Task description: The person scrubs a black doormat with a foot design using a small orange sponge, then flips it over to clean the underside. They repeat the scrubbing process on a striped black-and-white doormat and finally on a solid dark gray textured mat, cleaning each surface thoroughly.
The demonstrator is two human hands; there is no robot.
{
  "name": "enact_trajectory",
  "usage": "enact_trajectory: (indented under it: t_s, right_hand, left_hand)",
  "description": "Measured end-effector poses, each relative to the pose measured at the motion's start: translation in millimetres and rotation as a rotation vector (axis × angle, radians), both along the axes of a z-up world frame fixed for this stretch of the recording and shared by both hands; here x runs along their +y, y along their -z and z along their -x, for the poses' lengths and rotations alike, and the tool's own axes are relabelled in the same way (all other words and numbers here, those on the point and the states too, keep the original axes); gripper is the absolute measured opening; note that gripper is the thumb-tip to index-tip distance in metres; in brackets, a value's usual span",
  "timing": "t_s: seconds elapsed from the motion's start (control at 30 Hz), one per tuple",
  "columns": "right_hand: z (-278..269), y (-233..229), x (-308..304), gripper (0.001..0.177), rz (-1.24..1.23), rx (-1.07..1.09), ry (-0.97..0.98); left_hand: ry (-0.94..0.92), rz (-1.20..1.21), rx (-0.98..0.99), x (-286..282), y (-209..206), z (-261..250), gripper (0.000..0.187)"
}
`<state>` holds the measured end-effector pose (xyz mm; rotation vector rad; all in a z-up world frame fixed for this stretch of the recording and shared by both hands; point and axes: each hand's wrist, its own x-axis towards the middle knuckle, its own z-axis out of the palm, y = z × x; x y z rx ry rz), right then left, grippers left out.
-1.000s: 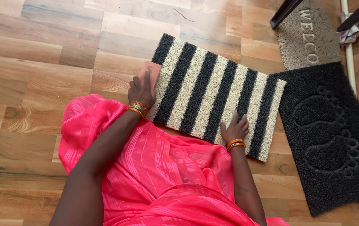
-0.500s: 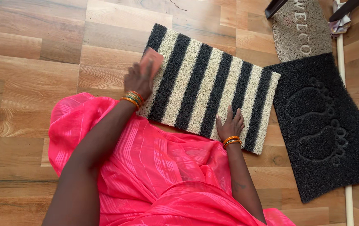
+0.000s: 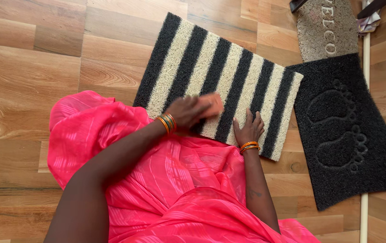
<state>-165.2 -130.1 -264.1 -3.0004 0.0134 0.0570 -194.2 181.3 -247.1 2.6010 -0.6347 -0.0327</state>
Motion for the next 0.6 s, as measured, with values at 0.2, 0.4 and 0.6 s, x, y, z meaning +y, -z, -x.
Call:
enact_trajectory:
  t_s: [0.2,0.4,0.6]
  right_hand:
    - [-2.9,0.6,-0.2,0.073,0.019,0.002,0.003]
    - [-2.8,4.4,-1.3,0.072,0.037,0.005,0.012]
    - [-4.4,2.6,5.8,0.069,-0.014,-0.009,0.056]
  left_hand:
    - [-0.858,-0.228,0.002,112.7,2.5,-57.5,0.08]
    - [-0.823,0.082,-0.086,77.8,-14.0,-41.6,0.08]
    - [-0.244,-0.024,0.11,-3.5,-15.0,-10.0,0.086]
